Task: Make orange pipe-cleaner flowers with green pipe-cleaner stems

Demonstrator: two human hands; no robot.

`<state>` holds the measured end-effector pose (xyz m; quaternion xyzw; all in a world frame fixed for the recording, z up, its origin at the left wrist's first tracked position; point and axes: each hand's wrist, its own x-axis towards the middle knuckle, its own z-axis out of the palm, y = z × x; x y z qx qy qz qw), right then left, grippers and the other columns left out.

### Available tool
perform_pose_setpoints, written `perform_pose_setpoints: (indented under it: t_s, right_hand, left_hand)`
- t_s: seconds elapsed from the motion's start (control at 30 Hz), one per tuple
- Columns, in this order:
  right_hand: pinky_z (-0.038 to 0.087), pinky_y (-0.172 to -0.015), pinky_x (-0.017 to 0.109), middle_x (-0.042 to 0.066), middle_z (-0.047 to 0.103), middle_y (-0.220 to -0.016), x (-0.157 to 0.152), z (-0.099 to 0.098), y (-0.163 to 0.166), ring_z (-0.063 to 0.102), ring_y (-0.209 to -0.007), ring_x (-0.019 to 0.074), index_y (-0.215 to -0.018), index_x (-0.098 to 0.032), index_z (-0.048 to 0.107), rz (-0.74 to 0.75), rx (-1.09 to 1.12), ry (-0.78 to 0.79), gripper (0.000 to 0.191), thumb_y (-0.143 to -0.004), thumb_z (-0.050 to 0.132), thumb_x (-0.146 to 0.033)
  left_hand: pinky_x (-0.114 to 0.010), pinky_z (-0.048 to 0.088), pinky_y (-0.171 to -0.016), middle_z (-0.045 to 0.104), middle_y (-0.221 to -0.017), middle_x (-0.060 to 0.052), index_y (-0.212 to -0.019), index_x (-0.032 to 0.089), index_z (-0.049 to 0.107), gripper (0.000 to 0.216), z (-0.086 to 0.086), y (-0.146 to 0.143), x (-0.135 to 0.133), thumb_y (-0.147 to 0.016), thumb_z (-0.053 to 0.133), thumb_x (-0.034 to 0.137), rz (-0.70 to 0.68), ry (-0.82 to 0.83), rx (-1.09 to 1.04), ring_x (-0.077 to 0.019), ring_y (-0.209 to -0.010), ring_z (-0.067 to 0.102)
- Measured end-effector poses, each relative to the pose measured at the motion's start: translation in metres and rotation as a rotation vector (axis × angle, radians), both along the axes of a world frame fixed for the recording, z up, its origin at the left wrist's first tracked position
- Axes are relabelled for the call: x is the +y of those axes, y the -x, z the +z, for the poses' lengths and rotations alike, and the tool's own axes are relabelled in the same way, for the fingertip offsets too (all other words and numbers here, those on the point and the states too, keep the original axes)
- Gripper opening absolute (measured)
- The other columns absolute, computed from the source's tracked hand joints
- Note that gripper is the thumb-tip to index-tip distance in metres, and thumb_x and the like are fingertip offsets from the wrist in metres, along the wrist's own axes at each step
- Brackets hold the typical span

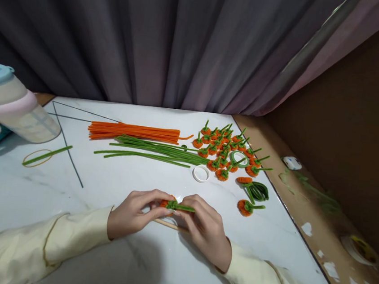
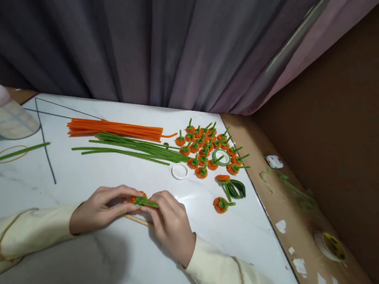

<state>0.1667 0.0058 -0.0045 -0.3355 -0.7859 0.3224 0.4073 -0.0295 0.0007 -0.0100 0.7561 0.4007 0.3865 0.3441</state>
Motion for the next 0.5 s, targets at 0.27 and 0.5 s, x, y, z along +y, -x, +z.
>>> perform_pose_setpoints:
  t_s: [0.27,0.5]
  right_hand:
    - [0.036,-0.042,0.02,-0.003,0.051,-0.056,0.0032,0.0055,0.0066,0.043,-0.045,0.0076,-0.076,-0.015,0.056,0.024,0.186,0.809,0.019,-0.079,0.06,-0.034]
    - [0.035,-0.045,0.019,-0.002,0.052,-0.057,0.0018,0.01,0.0044,0.043,-0.046,0.0067,-0.072,-0.014,0.058,0.079,-0.001,0.592,0.016,-0.083,0.05,-0.022]
  left_hand:
    - [-0.017,0.054,-0.061,0.072,-0.086,-0.007,-0.097,0.014,0.062,0.013,-0.0028,-0.0002,-0.0018,-0.084,0.06,0.019,0.034,-0.144,-0.028,-0.0124,-0.066,0.067]
    - [-0.021,0.05,-0.057,0.066,-0.067,-0.006,-0.087,0.012,0.062,0.006,-0.0063,-0.0014,0.0006,-0.086,0.056,0.011,-0.029,-0.271,-0.021,-0.0134,-0.059,0.062]
